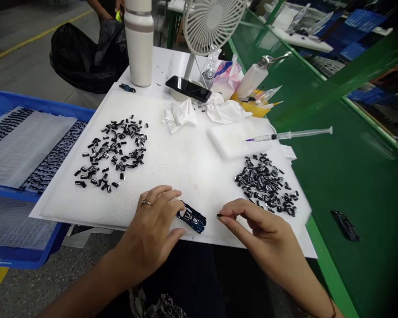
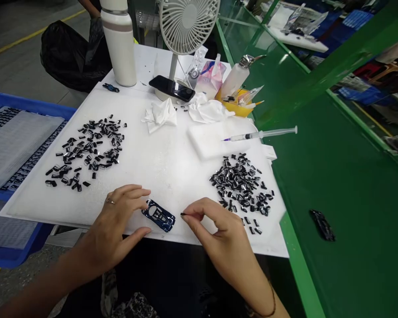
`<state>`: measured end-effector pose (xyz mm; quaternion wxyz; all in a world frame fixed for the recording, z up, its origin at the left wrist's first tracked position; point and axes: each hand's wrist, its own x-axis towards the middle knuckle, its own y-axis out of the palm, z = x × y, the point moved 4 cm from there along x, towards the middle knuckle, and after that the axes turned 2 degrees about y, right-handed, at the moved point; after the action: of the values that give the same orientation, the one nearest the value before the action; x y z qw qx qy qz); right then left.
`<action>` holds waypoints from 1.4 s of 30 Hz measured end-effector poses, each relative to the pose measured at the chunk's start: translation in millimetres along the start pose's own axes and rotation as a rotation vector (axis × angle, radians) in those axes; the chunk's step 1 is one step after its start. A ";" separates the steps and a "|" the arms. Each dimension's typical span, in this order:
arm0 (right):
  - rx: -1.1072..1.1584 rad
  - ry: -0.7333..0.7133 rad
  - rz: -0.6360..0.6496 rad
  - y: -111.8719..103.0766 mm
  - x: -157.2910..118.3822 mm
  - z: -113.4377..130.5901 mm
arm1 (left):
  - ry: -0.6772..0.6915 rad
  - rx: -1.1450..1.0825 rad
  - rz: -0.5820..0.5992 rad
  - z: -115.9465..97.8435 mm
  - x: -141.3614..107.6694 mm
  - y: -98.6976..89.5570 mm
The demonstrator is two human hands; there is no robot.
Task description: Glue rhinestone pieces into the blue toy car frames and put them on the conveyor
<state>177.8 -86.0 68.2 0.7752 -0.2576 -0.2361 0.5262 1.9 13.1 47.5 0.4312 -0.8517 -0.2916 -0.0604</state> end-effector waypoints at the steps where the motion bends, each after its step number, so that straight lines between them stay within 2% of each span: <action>1: 0.049 0.017 -0.005 2.5 0.9 2.4 | -0.003 0.005 0.014 3.6 2.8 -0.9; 7: 0.179 0.046 0.024 24.8 10.7 9.4 | -0.040 -0.003 -0.030 13.0 6.5 2.5; 12: 0.079 -0.039 -0.029 32.9 17.7 13.5 | -0.068 -0.036 -0.086 10.8 6.3 3.8; 27: -0.117 -0.127 0.003 47.4 20.6 15.3 | -0.111 -0.044 -0.167 12.0 8.5 3.7; 34: -0.177 -0.119 0.086 45.1 22.1 17.7 | -0.097 -0.020 -0.162 12.6 6.5 5.7; 42: -0.273 -0.042 0.276 44.0 35.9 19.4 | -0.084 -0.028 -0.151 12.7 5.4 4.8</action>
<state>146.9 -35.7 57.7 0.6484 -0.3792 -0.2839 0.5960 7.1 23.0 38.2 0.4008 -0.8351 -0.3718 -0.0612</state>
